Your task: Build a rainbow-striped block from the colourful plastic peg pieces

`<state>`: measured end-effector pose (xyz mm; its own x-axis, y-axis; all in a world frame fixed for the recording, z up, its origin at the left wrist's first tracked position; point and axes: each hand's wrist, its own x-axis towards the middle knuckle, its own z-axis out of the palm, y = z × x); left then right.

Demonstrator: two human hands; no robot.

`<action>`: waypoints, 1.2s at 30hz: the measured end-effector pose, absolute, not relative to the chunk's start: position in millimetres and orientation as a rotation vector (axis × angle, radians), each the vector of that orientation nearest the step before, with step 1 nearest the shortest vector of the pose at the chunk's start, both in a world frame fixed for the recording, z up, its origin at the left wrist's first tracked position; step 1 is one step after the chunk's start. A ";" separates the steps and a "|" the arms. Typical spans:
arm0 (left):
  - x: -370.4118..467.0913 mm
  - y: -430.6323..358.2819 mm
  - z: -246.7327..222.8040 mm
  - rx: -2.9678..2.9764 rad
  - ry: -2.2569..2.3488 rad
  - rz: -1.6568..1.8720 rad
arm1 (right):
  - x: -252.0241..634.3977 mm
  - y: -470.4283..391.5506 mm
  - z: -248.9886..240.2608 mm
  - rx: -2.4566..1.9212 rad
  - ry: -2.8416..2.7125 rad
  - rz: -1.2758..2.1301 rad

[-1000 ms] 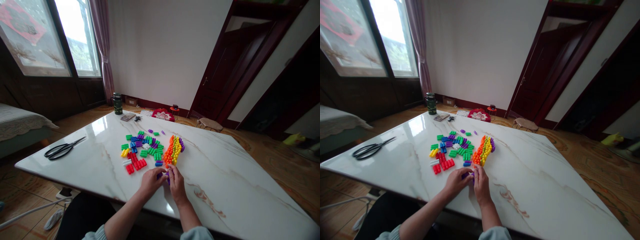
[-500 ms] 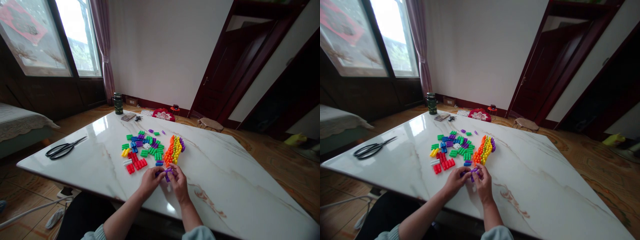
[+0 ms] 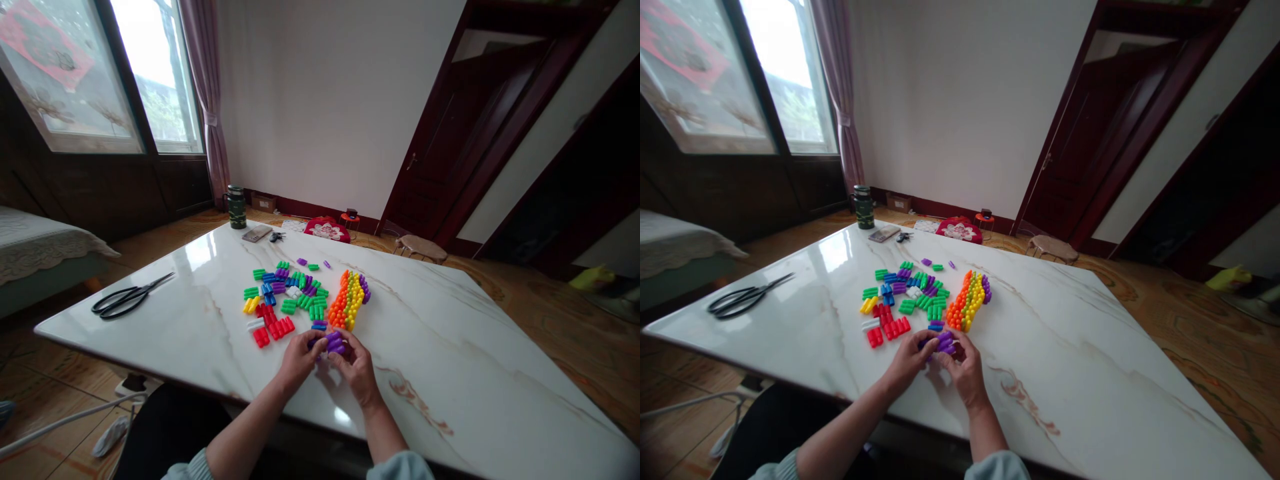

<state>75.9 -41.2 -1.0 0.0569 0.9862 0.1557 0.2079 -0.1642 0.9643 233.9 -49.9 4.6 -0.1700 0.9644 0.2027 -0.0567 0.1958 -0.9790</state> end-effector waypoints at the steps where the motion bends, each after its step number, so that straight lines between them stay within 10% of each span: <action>1: 76.1 -41.0 -2.1 1.510 1.268 1.179 | 234.4 -48.8 3.7 -0.975 -1.370 1.175; 14: 79.0 -38.2 -5.3 1.711 1.469 1.114 | 294.0 -21.4 1.0 -1.443 -1.052 0.377; 36: 80.3 -39.1 0.3 1.783 1.574 1.027 | 300.8 67.4 -22.6 -1.606 -1.466 0.162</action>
